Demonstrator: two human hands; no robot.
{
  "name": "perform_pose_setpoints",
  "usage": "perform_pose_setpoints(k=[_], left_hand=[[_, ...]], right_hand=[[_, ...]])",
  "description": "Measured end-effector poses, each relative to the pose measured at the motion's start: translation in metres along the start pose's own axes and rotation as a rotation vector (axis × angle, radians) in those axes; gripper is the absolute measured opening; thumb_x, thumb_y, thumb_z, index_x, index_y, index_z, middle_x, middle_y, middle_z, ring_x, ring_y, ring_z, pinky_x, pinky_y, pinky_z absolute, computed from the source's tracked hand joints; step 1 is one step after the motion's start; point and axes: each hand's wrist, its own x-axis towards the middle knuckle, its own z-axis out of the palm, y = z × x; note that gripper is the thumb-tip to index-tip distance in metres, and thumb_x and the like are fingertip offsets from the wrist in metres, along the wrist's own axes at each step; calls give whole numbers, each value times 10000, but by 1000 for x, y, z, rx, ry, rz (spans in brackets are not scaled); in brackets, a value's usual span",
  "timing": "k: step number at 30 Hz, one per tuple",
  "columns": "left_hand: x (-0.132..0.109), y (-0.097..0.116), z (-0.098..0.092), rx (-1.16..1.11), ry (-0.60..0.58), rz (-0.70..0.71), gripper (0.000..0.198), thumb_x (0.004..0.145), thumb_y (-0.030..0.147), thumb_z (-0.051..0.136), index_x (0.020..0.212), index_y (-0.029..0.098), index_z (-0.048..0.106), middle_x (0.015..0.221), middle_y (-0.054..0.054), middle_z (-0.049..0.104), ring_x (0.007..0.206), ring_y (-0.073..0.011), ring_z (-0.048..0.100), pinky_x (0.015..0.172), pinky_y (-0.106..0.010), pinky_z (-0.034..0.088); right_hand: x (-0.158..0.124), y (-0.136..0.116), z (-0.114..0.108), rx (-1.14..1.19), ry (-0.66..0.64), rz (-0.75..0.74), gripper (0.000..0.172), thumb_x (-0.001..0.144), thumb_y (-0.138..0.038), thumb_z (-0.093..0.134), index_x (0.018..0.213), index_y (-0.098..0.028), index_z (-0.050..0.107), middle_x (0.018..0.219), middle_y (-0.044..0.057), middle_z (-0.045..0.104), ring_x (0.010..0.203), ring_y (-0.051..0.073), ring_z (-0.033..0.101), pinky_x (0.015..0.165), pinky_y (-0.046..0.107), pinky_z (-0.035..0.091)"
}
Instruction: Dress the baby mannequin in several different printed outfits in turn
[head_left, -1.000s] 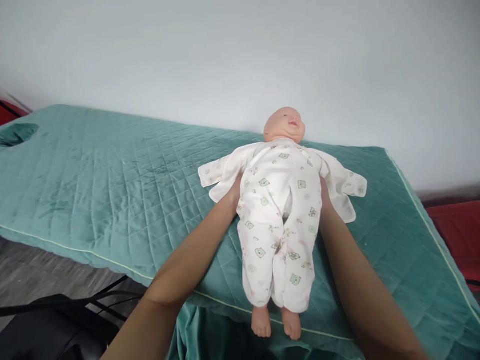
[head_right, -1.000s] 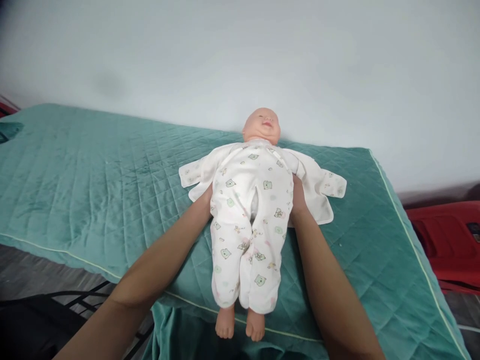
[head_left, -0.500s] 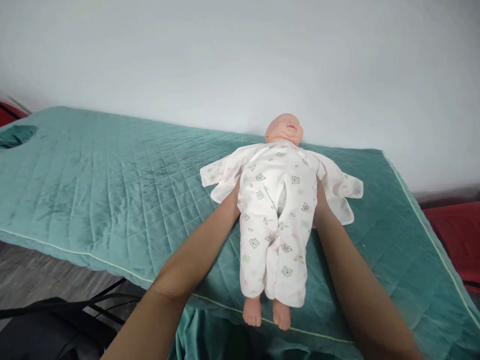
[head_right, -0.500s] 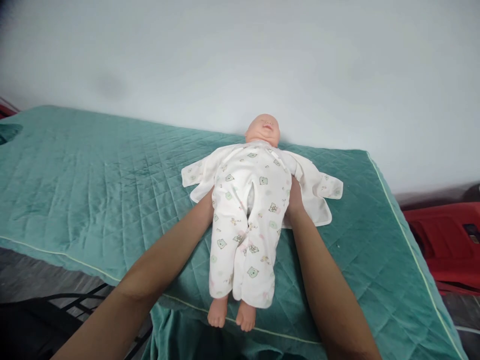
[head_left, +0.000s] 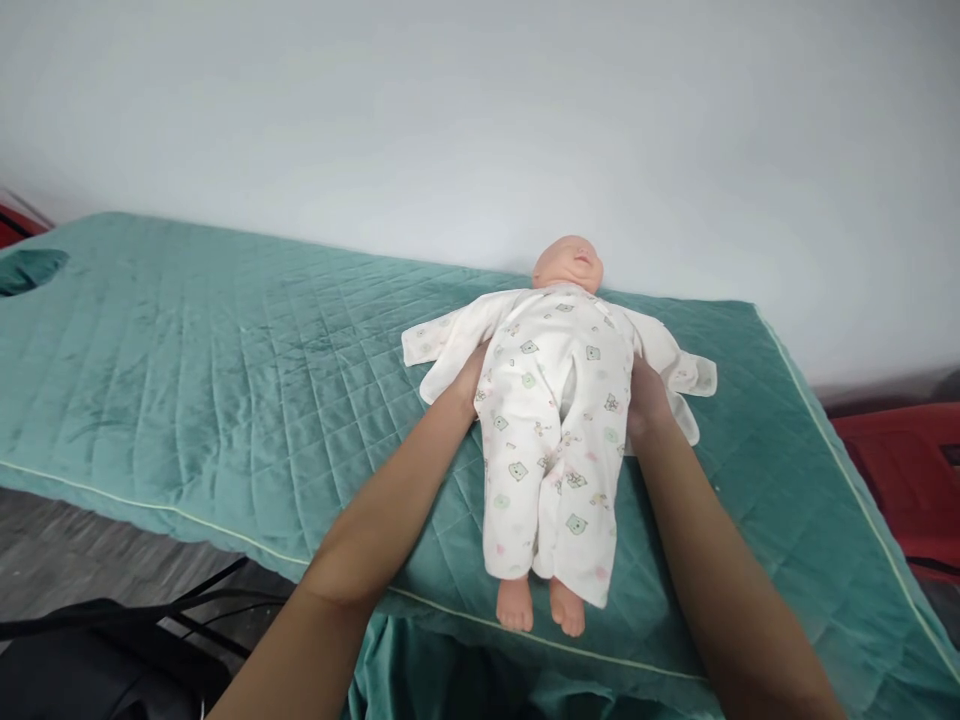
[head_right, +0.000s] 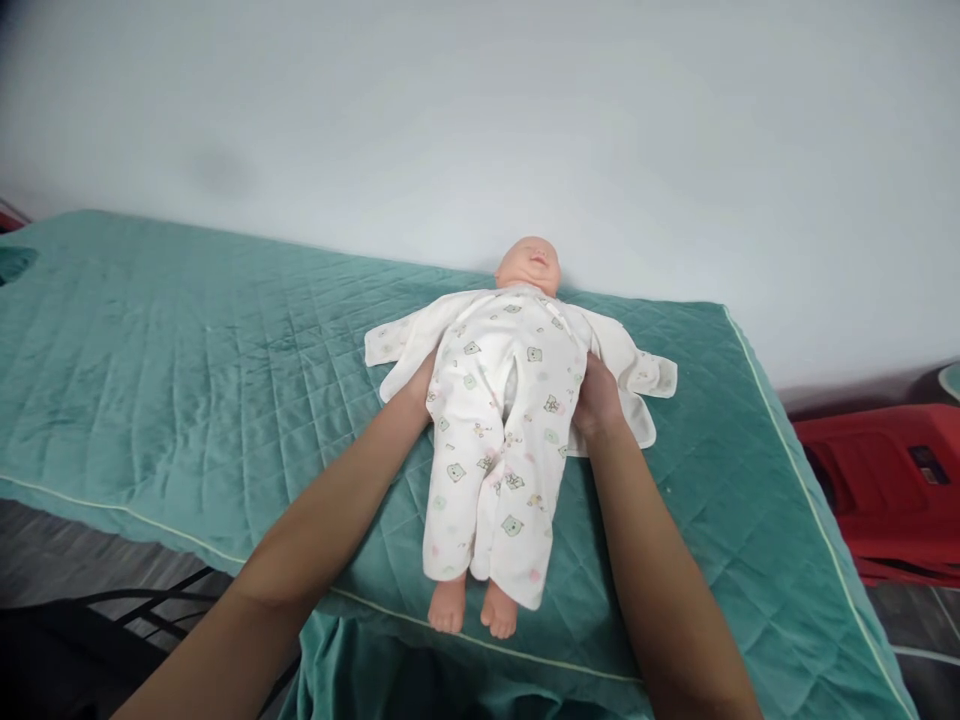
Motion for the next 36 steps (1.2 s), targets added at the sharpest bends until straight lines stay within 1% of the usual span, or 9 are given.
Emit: perform_pose_setpoints(k=[3, 10, 14, 18, 21, 24, 27, 30, 36], left_hand=[[6, 0, -8, 146, 11, 53, 417, 715, 503, 798, 1033, 242, 732, 806, -51, 768, 1008, -301, 714, 974, -415, 566], [-1, 12, -16, 355, -74, 199, 408, 744, 471, 757, 1026, 177, 738, 876, -64, 773, 939, -272, 710, 883, -409, 566], [0, 17, -16, 575, 56, 371, 298, 853, 419, 626, 1008, 189, 735, 986, -51, 768, 983, -234, 686, 872, -346, 542], [3, 19, -16, 790, 128, 629, 256, 915, 320, 548, 1089, 200, 694, 1096, -54, 750, 1041, -199, 672, 961, -332, 505], [8, 26, -12, 948, 142, 795, 241, 931, 272, 531, 1099, 204, 689, 1110, -67, 737, 1039, -201, 662, 973, -345, 496], [22, 39, -3, 1107, 145, 914, 191, 924, 281, 559, 1004, 215, 719, 1085, -74, 731, 1095, -233, 615, 1031, -379, 451], [45, 50, 8, 1147, 64, 854, 158, 892, 317, 609, 890, 210, 724, 1037, -77, 738, 1089, -255, 612, 1046, -392, 428], [61, 53, 12, 1062, -31, 654, 193, 869, 372, 622, 864, 195, 700, 1027, -73, 745, 1006, -241, 650, 962, -363, 472], [50, 55, -3, 1008, -248, 511, 110, 834, 316, 613, 851, 209, 631, 1378, -54, 619, 1211, -218, 588, 1033, -328, 444]], right_hand=[[0, -2, -2, -45, -76, 50, 286, 721, -373, 626, 961, -233, 694, 976, 66, 779, 1073, 321, 703, 946, 498, 580], [-5, -7, -7, -299, -190, -134, 591, 888, -671, 429, 1247, -246, 628, 1140, 91, 749, 1165, 321, 667, 971, 515, 546], [-3, -10, -4, -239, -208, -160, 544, 892, -642, 429, 1223, -263, 638, 1232, 78, 718, 1179, 317, 658, 955, 512, 551], [-8, -10, 0, -249, -210, -142, 446, 887, -582, 501, 1124, -250, 681, 1162, 76, 741, 1077, 311, 691, 911, 482, 562], [-16, -14, -4, -490, -102, -186, 417, 888, -589, 551, 1046, -238, 713, 1019, 58, 762, 977, 290, 686, 857, 433, 554], [-15, -24, -11, -780, 173, -323, 381, 874, -568, 585, 935, -222, 732, 872, 40, 740, 853, 261, 654, 817, 417, 527], [6, -33, -7, -890, 300, -525, 262, 868, -452, 592, 878, -223, 717, 869, 46, 723, 833, 238, 639, 843, 414, 511], [38, -38, 8, -927, 192, -653, 182, 828, -394, 626, 834, -226, 695, 922, 65, 719, 870, 231, 635, 851, 398, 513], [63, -45, 13, -896, -119, -479, 269, 809, -480, 672, 752, -222, 626, 1020, 61, 722, 874, 209, 626, 853, 380, 497]])
